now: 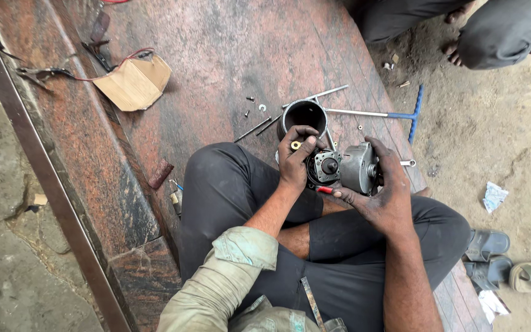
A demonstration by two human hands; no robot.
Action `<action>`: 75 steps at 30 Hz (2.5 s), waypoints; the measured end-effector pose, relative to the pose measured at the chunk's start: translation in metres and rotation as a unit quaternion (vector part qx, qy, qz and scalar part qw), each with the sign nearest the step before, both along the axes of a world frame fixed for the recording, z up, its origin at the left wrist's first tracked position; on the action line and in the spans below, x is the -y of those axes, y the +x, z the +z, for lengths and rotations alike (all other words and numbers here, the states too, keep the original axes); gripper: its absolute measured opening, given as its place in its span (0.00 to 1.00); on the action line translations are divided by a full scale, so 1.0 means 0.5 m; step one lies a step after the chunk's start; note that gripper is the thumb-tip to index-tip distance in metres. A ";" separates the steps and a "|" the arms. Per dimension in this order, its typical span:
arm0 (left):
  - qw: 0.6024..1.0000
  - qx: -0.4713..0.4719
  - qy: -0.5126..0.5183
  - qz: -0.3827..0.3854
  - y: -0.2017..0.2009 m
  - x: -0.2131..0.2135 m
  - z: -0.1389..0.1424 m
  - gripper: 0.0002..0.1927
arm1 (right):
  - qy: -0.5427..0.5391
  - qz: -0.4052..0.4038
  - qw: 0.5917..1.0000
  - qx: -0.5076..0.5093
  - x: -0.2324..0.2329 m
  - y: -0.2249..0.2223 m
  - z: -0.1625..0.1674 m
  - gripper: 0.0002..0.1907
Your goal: The person sits on the ground repairing a starter motor. They file a metal component, then fit the armature into the housing, align the end cap, and use pliers and a screwdriver to fasten the assembly together.
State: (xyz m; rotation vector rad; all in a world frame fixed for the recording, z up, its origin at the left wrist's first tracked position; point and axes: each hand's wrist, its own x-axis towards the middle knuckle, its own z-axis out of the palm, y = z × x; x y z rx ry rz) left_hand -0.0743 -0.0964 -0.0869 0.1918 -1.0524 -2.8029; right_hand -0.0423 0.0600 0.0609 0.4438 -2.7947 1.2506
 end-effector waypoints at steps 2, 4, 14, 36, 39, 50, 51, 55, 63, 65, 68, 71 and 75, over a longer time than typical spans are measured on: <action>1.000 0.003 -0.003 -0.001 0.002 0.001 -0.003 0.06 | 0.009 0.004 1.000 -0.016 0.001 0.002 -0.001 0.58; 1.000 -0.002 0.009 0.002 0.004 0.001 -0.006 0.06 | 0.027 0.000 0.999 -0.027 0.003 0.003 -0.002 0.58; 0.999 0.041 -0.006 0.025 0.018 -0.003 -0.001 0.07 | 0.127 -0.018 0.987 -0.094 0.038 0.017 -0.007 0.56; 0.998 0.045 -0.006 0.043 0.021 -0.007 -0.009 0.07 | 0.102 -0.038 0.993 -0.049 0.005 0.085 0.015 0.54; 0.998 0.041 -0.006 0.046 0.020 -0.009 -0.014 0.07 | 0.132 -0.021 0.991 -0.018 -0.023 0.183 0.027 0.54; 0.997 0.021 -0.026 0.068 0.017 -0.013 -0.019 0.06 | 0.207 -0.026 0.977 0.053 -0.054 0.417 0.009 0.52; 0.997 0.020 -0.038 0.067 0.018 -0.011 -0.016 0.06 | 0.194 -0.001 0.979 0.065 -0.065 0.409 0.020 0.53; 0.996 0.015 -0.064 0.062 0.020 -0.005 -0.009 0.06 | 0.014 0.060 0.998 0.027 -0.101 0.329 0.055 0.36; 0.994 -0.006 -0.081 0.070 0.026 -0.007 -0.031 0.06 | 0.115 0.111 0.987 -0.011 -0.077 0.023 0.023 0.35; 0.993 -0.006 -0.090 0.073 0.030 -0.009 -0.041 0.06 | 0.099 0.193 0.976 -0.033 -0.056 -0.023 0.002 0.40; 0.996 0.012 -0.017 0.086 0.031 -0.018 -0.054 0.06 | 0.093 0.215 0.972 0.016 -0.043 -0.035 -0.019 0.46; 0.995 -0.038 0.004 0.088 0.033 -0.023 -0.062 0.05 | 0.114 0.185 0.976 -0.030 -0.075 0.002 -0.017 0.39; 0.995 -0.032 -0.001 0.094 0.032 -0.022 -0.071 0.06 | 0.096 0.000 0.994 0.044 -0.144 0.126 0.008 0.24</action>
